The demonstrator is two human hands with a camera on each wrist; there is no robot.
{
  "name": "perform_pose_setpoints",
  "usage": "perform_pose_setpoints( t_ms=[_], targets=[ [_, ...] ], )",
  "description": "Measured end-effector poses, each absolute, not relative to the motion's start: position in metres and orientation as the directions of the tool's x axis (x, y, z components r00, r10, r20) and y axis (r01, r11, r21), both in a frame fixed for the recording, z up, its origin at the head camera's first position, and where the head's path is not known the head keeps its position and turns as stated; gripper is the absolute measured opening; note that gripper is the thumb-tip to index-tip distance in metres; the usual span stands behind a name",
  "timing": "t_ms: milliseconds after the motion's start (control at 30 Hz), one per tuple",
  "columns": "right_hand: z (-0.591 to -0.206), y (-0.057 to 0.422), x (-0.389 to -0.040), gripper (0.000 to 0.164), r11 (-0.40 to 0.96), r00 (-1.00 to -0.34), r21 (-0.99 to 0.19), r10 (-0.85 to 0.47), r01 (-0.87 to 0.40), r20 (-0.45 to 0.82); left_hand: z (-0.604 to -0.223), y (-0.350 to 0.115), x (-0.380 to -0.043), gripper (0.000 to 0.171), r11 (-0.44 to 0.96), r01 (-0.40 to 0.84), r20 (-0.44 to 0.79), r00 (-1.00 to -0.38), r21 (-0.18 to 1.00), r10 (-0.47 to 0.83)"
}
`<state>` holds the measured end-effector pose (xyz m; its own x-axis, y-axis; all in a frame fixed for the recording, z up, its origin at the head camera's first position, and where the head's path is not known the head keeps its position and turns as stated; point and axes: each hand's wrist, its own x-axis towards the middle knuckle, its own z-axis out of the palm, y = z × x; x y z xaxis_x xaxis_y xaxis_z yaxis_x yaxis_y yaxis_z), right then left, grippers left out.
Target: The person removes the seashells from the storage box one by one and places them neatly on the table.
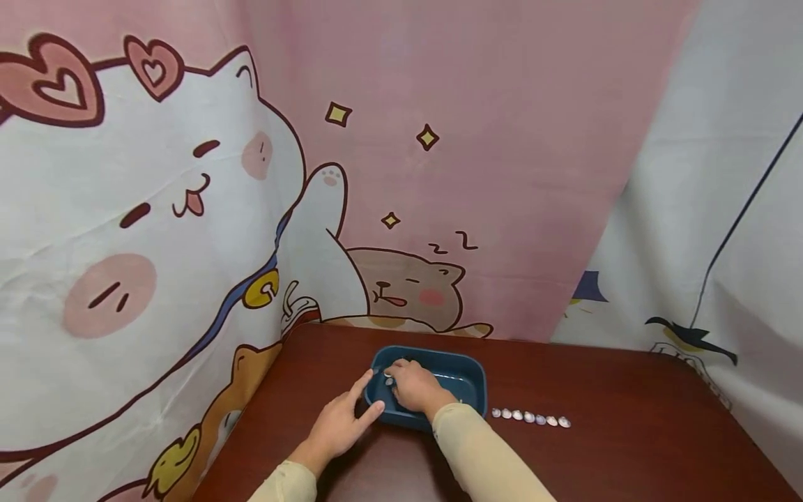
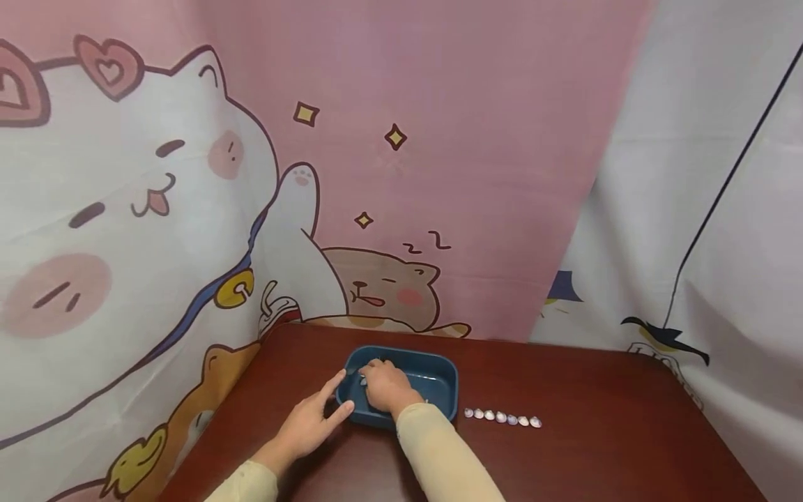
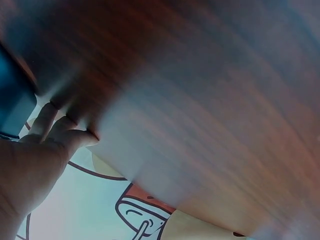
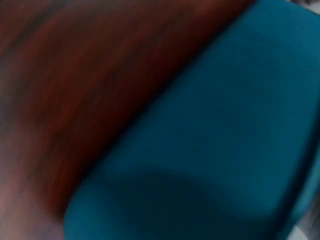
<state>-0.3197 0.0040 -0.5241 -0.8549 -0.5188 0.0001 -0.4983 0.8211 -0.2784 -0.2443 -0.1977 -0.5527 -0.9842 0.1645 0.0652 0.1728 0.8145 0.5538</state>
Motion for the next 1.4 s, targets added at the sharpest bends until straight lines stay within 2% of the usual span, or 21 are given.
perform_pose_setpoints(
  t_ms=[167, 300, 433, 567, 767, 933, 1033, 1233, 1400],
  targets=[
    [-0.532, 0.001, -0.319, 0.042, 0.872, -0.872, -0.13, -0.483, -0.471, -0.078, -0.554, -0.187, -0.245, 0.077, 0.805, 0.205, 0.076, -0.978, 0.557, 0.196],
    [-0.528, 0.016, -0.322, 0.034, 0.849, -0.853, -0.118, -0.521, -0.515, -0.032, -0.552, -0.186, -0.248, 0.079, 0.808, 0.219, 0.099, -0.975, 0.546, 0.197],
    [-0.529, 0.039, -0.326, 0.016, 0.817, -0.839, -0.201, -0.541, -0.541, 0.059, -0.552, -0.191, -0.25, 0.079, 0.825, 0.2, 0.098, -0.98, 0.528, 0.175],
    [-0.532, 0.058, -0.328, 0.008, 0.791, -0.841, -0.302, -0.536, -0.532, 0.077, -0.551, -0.198, -0.25, 0.078, 0.836, 0.168, 0.089, -0.986, 0.522, 0.142],
    [-0.532, 0.068, -0.328, 0.005, 0.767, -0.859, -0.413, -0.506, -0.491, 0.082, -0.55, -0.2, -0.249, 0.08, 0.83, 0.158, 0.086, -0.987, 0.535, 0.133],
    [-0.525, 0.073, -0.325, 0.012, 0.747, -0.882, -0.502, -0.467, -0.435, 0.069, -0.551, -0.199, -0.247, 0.078, 0.823, 0.138, 0.065, -0.99, 0.551, 0.123],
    [-0.515, 0.084, -0.326, 0.018, 0.704, -0.875, -0.55, -0.472, -0.448, 0.108, -0.551, -0.198, -0.246, 0.076, 0.822, 0.133, 0.067, -0.991, 0.553, 0.115],
    [-0.491, 0.16, -0.325, 0.023, 0.675, -0.897, -0.597, -0.388, -0.433, 0.213, -0.55, -0.196, -0.246, 0.077, 0.82, 0.142, 0.06, -0.99, 0.555, 0.131],
    [-0.495, 0.255, -0.315, 0.03, 0.732, -0.948, -0.604, -0.27, -0.314, 0.166, -0.551, -0.196, -0.244, 0.077, 0.821, 0.143, 0.055, -0.989, 0.553, 0.135]
  ],
)
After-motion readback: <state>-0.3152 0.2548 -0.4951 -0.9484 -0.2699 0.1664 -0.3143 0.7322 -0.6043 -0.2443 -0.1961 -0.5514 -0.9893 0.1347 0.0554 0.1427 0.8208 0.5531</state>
